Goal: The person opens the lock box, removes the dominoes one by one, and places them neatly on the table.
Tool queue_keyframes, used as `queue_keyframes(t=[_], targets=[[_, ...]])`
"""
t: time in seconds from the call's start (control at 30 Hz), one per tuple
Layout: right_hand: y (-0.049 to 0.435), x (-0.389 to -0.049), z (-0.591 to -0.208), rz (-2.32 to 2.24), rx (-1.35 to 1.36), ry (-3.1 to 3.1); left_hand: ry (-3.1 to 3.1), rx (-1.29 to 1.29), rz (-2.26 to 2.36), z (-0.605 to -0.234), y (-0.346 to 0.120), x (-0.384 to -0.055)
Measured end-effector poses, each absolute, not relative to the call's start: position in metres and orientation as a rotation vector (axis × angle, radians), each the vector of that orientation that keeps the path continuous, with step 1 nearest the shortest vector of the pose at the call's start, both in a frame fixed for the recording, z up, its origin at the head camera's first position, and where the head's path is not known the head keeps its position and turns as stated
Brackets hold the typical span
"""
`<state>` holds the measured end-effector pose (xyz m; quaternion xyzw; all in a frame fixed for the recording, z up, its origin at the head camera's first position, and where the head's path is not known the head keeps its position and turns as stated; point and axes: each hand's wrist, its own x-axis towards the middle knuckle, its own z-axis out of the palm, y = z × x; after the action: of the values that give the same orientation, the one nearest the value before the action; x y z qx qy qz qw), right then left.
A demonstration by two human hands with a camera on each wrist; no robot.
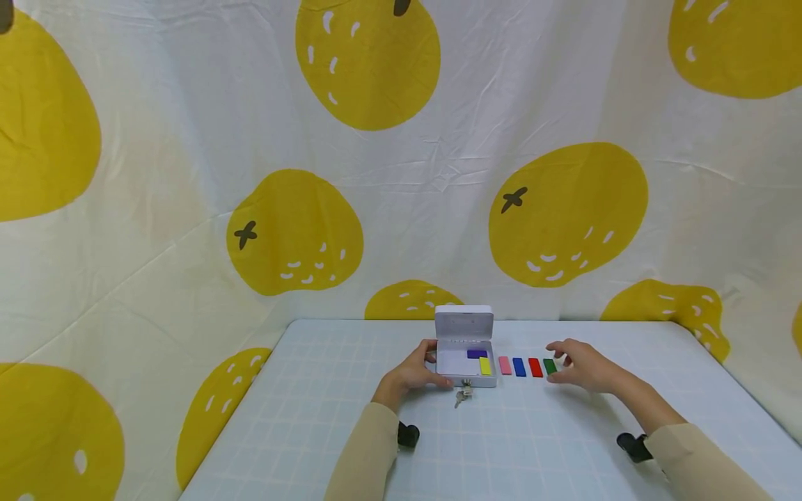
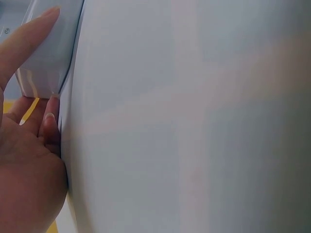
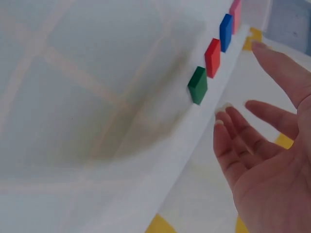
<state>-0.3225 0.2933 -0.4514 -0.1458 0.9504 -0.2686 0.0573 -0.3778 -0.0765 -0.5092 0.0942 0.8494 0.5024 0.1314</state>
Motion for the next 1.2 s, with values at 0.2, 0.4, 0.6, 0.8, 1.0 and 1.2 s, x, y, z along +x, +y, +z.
queue_keyframes(t=[0.2,0.4,0.6,0.8,1.0,1.2], targets=[[0.280,-0.319,-0.444,-0.846,-0.484,2.877,2.468,0.300,1.452,-0.506,-0.077,-0.375],[0.266,-0.317,-0.440,-0.848,-0.511,2.883,2.467,0.308,1.449,-0.505,-0.077,-0.375],[0.251,-0.318,-0.437,-0.863,-0.530,2.865,2.459,0.288,1.446,-0.506,-0.076,-0.375],[0.235,-0.319,-0.435,-0.874,-0.553,2.849,2.456,0.328,1.442,-0.506,-0.078,-0.374],[0.220,-0.321,-0.432,-0.876,-0.622,2.844,2.461,0.349,1.450,-0.504,-0.078,-0.374],[0.205,-0.327,-0.434,-0.884,-0.685,2.843,2.466,0.348,1.437,-0.505,-0.079,-0.375]])
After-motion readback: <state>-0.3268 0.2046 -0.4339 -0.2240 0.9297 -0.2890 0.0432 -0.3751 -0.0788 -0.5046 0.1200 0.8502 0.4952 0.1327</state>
